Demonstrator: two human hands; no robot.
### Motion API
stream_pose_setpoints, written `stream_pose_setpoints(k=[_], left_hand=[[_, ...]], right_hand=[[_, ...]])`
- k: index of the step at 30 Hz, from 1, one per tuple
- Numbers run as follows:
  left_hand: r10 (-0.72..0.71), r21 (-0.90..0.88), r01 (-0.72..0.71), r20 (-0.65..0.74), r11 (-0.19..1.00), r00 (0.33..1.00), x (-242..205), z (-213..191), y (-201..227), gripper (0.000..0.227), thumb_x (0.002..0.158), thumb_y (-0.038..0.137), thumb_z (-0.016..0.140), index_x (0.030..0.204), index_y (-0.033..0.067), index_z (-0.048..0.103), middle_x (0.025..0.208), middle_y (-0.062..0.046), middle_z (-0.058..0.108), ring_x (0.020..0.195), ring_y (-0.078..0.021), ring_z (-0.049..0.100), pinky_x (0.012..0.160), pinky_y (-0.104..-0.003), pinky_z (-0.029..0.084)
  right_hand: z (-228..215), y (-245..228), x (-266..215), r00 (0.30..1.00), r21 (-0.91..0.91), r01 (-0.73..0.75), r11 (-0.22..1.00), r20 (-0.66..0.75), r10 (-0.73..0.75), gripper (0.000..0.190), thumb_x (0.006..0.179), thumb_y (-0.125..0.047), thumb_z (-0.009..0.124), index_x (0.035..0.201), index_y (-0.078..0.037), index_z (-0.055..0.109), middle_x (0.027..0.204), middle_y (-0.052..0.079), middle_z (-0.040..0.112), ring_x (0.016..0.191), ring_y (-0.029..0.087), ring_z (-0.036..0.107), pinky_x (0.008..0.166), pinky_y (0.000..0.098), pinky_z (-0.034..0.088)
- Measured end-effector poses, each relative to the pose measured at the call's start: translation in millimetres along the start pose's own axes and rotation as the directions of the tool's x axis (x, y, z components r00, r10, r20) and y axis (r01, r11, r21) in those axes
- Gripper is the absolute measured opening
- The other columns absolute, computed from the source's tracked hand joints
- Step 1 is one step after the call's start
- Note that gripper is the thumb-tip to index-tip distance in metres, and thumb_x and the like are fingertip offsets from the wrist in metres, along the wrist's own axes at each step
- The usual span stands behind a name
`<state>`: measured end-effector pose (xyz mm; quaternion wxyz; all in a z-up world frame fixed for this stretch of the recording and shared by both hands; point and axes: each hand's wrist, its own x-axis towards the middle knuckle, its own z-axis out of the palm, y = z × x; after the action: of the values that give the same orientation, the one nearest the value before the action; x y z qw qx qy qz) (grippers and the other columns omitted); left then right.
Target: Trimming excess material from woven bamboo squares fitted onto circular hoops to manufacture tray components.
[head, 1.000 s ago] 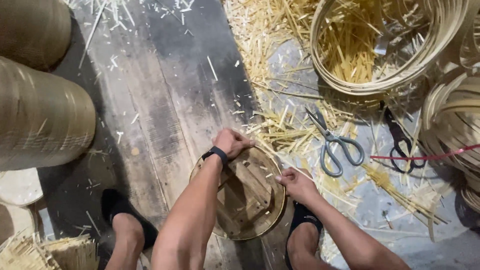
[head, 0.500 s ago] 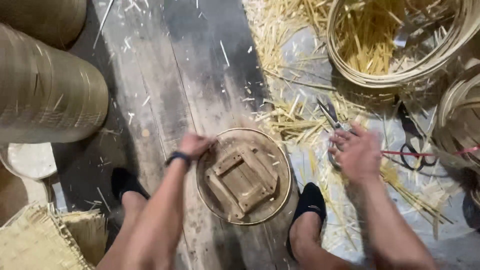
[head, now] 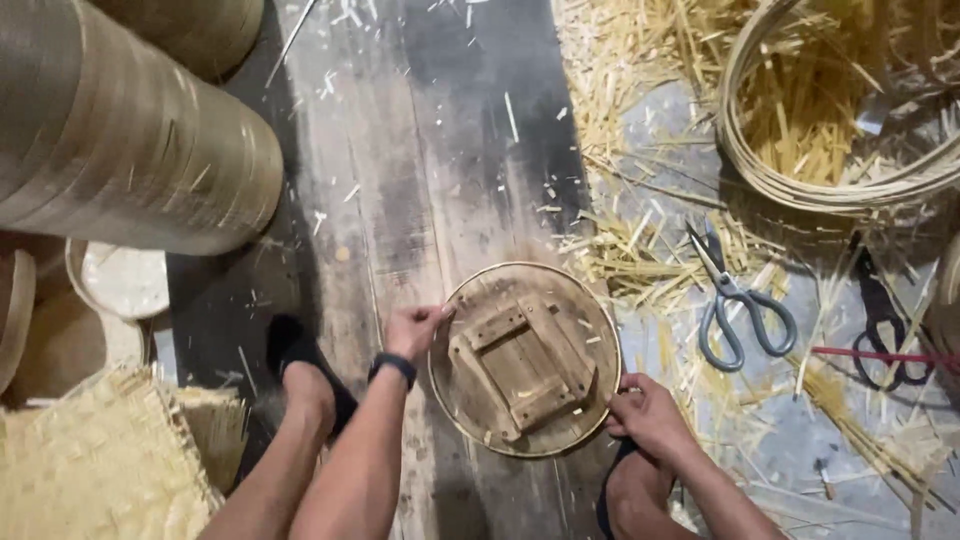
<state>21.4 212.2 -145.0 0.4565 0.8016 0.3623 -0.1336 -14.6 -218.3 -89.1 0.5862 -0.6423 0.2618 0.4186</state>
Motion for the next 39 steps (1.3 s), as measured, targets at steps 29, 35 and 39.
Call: stream_pose_setpoints(k=[29, 35, 39], left_hand=[[-0.494, -0.741, 0.450, 0.184, 0.498, 0.850, -175, 35, 39, 0.033, 0.088, 0.023, 0.074, 0.113, 0.0021, 0.072, 0.090, -0.008, 0.074, 0.077, -0.0194, 0.066, 0.067, -0.034, 0.054], [0.033, -0.249, -0.131, -0.362, 0.960, 0.932, -212, 6, 115, 0.045, 0.089, 0.034, 0.080, 0.109, -0.0043, 0.071, 0.096, -0.011, 0.070, 0.087, -0.0194, 0.066, 0.074, -0.030, 0.055], [0.350, -0.370, -0.491, -0.387, 0.788, 0.853, -267, -6, 199, 0.053, 0.091, 0.037, 0.073, 0.123, -0.0024, 0.059, 0.117, -0.010, 0.062, 0.098, -0.0188, 0.068, 0.078, -0.033, 0.059]], right_hand=[[21, -80, -19, 0.788, -0.539, 0.426, 0.727, -0.174, -0.590, 0.041, 0.082, -0.022, 0.079, 0.115, -0.001, 0.068, 0.100, 0.015, 0.073, 0.092, 0.026, 0.074, 0.083, 0.0397, 0.059], [94, -177, -73, 0.690, -0.393, 0.711, 0.583, 0.230, -0.687, 0.060, 0.090, -0.031, 0.075, 0.137, -0.002, 0.052, 0.124, 0.017, 0.061, 0.111, 0.024, 0.065, 0.092, 0.0397, 0.056], [111, -196, -89, 0.805, 0.156, 0.494, 0.855, 0.290, -0.518, 0.049, 0.086, -0.032, 0.069, 0.122, -0.002, 0.057, 0.106, 0.005, 0.072, 0.096, 0.014, 0.070, 0.084, 0.0337, 0.061]])
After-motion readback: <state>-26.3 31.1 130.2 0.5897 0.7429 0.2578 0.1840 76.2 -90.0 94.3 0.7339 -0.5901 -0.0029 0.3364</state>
